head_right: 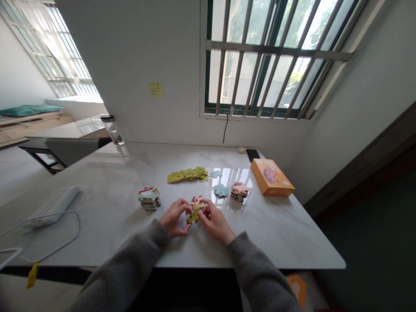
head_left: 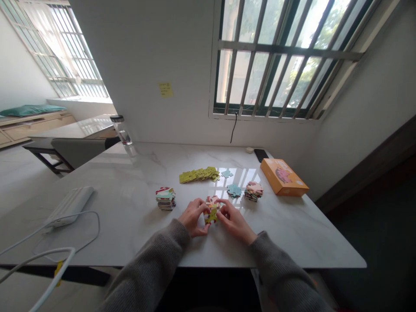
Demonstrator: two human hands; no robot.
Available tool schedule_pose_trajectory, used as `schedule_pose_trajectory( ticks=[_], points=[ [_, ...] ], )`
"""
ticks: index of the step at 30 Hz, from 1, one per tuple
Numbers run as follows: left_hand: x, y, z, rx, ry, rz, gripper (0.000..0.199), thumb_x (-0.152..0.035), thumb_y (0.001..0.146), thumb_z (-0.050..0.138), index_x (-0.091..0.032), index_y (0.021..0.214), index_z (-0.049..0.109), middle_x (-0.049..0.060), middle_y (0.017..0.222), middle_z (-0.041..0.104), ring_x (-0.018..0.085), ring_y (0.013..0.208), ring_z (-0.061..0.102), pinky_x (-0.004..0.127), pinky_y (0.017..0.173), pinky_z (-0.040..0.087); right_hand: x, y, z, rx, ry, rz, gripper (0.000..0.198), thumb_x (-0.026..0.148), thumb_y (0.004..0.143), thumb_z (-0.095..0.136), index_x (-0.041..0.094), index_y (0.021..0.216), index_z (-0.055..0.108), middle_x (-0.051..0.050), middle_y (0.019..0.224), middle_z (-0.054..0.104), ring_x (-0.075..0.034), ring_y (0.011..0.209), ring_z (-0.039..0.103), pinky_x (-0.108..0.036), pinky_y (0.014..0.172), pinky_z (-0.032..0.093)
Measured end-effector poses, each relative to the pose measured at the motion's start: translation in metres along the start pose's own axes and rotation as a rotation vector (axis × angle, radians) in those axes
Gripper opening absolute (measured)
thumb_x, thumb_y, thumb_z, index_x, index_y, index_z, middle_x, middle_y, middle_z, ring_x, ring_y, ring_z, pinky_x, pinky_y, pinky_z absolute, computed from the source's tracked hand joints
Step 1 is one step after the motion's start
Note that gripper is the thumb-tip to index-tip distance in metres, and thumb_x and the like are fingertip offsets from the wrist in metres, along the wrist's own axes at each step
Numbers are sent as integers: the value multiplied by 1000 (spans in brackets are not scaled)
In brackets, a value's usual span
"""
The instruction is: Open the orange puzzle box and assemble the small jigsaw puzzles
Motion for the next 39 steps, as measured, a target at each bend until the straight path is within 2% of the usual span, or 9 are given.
schedule_pose_trajectory(
  ticks=[4,8,11,16,18,23,32,36,39],
  points=[
    [-2,4,2,5,27,37,40,-26,65,79,-22,98,57,5,101,56,23,93,55,38,87,48,-5,4,2,-37,208,-19,43,36,93,53,21,132,45,4,76,51,-13,66,50,-27,63,42],
    [-6,6,4,17,138,123,26,-27,75,75,-24,97,64,6,100,59,24,96,57,40,87,47,-8,6,0,-190,183,-28,41,35,92,53,21,130,46,3,76,51,-13,64,48,-26,59,41],
    [-7,5,4,-69,141,181,26,-25,77,73,-23,101,65,9,111,59,26,103,56,40,90,48,-7,5,0,-180,196,-16,43,35,91,54,21,131,44,4,75,51,-13,62,47,-25,56,40],
    [-9,5,5,-38,113,244,22,-21,77,71,-23,97,64,7,122,63,26,111,56,40,94,46,-6,5,2,-134,267,38,44,38,90,56,21,129,44,5,74,52,-12,59,47,-24,52,40],
    [-8,7,3,-65,94,207,21,-19,78,69,-23,98,63,6,120,64,25,110,57,40,93,46,-7,6,1,-164,273,36,44,39,91,55,21,129,44,3,78,52,-12,59,48,-24,52,41],
    [4,22,-3,-174,16,0,23,-21,82,67,-22,104,63,8,117,62,25,109,55,43,98,44,-11,5,-6,-362,121,5,38,36,94,50,21,128,46,-1,89,54,-13,69,52,-25,59,45],
    [17,36,9,4,43,-138,14,-23,81,69,-23,95,66,6,110,62,26,107,55,44,97,43,-3,3,-6,-351,-31,-15,38,32,93,48,19,129,47,-1,87,56,-13,67,52,-25,60,44],
    [18,34,11,28,82,-169,15,-23,82,67,-22,97,65,7,115,61,26,109,53,44,96,42,-6,4,-4,-315,-75,-31,33,30,93,47,18,125,52,-2,85,58,-14,67,52,-25,59,44],
    [20,34,13,47,102,-194,17,-29,84,66,-22,99,64,7,117,61,27,111,51,45,98,40,-11,8,-5,-320,-197,-84,29,25,93,46,18,119,57,-4,88,59,-17,76,55,-29,67,46]
  ],
)
Point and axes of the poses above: each hand's wrist, its own y-axis towards the middle knuckle, its own z-axis out of the palm, x = y × z, the point moved 1 cm from there along y, towards the middle knuckle
